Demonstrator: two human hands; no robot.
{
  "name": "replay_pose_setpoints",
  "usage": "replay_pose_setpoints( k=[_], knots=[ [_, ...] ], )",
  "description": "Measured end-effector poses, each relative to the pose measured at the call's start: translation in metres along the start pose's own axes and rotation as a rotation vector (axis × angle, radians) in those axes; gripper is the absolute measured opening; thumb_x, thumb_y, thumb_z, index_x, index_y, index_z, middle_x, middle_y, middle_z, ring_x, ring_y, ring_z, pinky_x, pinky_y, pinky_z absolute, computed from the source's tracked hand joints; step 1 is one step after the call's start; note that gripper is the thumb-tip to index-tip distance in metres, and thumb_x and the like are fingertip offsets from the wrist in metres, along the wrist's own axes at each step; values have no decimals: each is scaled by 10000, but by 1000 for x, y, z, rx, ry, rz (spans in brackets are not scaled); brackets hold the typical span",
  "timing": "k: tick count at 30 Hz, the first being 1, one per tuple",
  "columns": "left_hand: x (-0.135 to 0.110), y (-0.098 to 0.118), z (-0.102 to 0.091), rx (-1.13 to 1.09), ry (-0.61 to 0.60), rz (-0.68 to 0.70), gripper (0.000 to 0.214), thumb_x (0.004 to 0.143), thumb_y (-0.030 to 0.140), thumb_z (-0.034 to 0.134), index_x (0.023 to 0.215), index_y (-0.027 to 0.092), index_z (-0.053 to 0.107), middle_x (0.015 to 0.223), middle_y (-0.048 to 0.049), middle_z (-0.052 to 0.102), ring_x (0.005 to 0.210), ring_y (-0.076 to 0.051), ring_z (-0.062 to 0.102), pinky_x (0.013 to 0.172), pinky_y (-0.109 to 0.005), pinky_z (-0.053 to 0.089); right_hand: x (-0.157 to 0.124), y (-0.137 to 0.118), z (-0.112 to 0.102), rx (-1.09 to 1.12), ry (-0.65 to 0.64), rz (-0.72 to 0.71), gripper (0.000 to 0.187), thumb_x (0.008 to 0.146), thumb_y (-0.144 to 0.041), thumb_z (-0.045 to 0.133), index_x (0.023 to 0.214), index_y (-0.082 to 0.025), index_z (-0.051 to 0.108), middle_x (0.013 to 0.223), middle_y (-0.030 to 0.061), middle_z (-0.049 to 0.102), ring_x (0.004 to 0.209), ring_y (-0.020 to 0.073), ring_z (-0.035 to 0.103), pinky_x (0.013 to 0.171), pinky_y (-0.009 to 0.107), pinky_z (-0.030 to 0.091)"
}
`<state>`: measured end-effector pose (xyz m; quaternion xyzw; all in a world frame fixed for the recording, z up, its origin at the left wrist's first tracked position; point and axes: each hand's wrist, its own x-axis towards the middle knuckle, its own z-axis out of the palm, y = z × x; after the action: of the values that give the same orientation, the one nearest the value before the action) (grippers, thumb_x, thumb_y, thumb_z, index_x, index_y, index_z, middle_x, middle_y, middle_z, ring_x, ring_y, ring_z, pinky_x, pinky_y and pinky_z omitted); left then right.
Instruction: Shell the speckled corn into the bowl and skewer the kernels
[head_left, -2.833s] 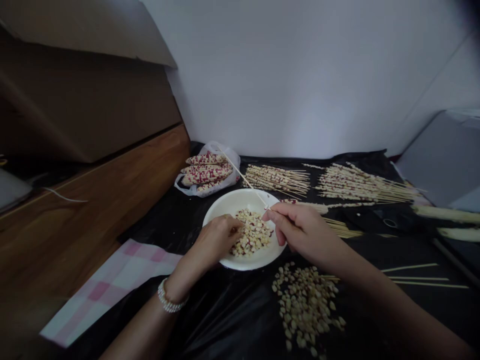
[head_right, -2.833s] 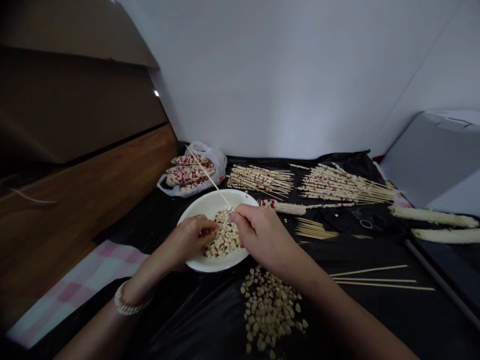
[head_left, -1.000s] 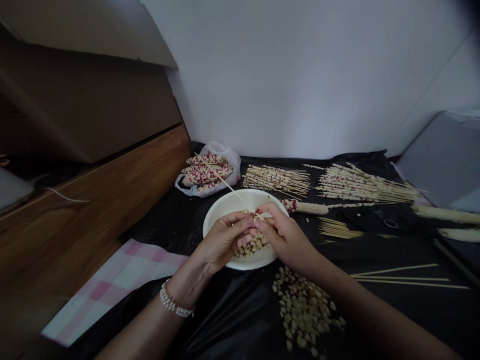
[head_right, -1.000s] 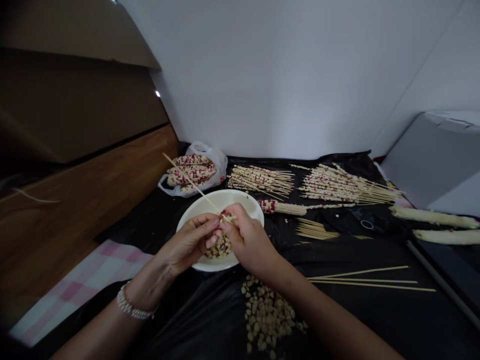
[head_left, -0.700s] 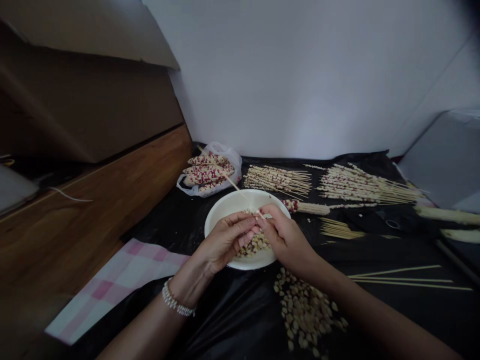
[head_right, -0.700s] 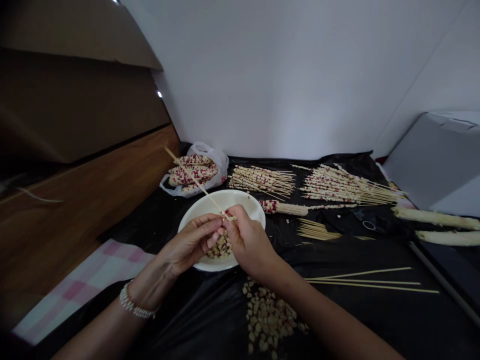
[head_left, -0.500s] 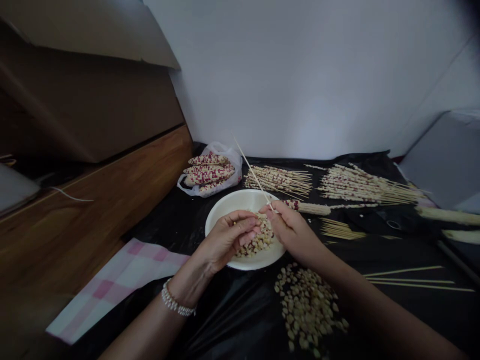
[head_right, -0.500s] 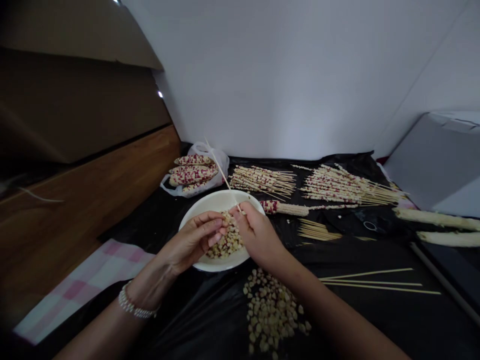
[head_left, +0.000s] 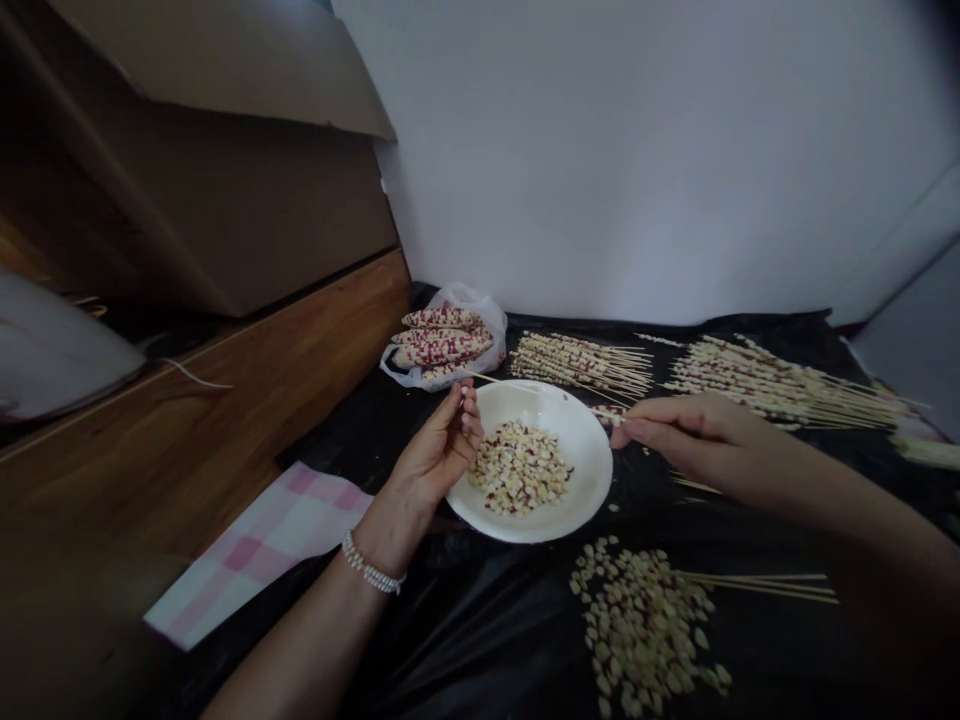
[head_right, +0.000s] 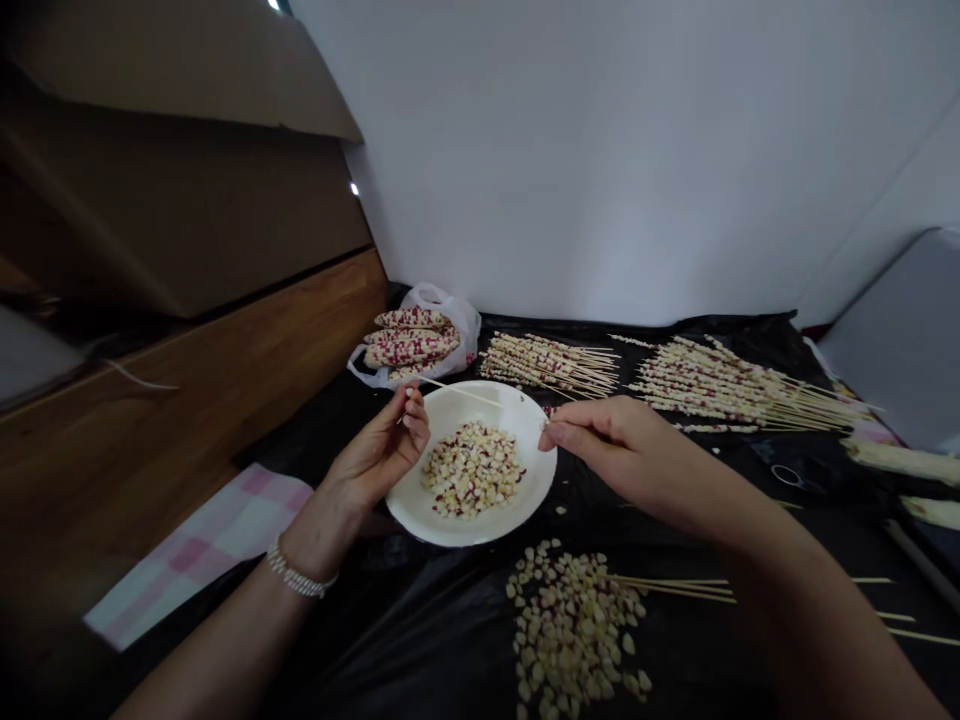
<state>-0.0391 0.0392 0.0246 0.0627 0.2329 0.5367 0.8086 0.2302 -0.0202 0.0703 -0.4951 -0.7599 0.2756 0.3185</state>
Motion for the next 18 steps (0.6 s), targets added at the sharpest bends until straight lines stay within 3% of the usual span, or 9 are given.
replay_pose_setpoints(
  k=[3,10,18],
  knots=[
    [-1,2,-1,14,-3,40,174,943,166,486,894,119,645,729,-9,659,594,-45,629,522,-118,506,-3,-5,-9,-54,-127,5,350,916,-466,450,814,-250,706,639,0,601,585,125,516,509,258,373],
    [-2,3,-3,75,-31,81,102,907,175,555,889,142,650,765,11,679,623,-54,646,487,-117,488,-6,-8,-15,-93,-156,-2,371,911,-488,439,804,-256,708,626,-1,577,576,126,495,499,265,355],
    [-2,1,-1,103,14,118,78,888,143,580,875,141,657,760,10,679,607,-51,647,472,-109,482,-7,-7,-12,-106,-157,0,397,915,-515,424,808,-254,704,560,-19,485,505,105,407,461,261,296]
  ],
)
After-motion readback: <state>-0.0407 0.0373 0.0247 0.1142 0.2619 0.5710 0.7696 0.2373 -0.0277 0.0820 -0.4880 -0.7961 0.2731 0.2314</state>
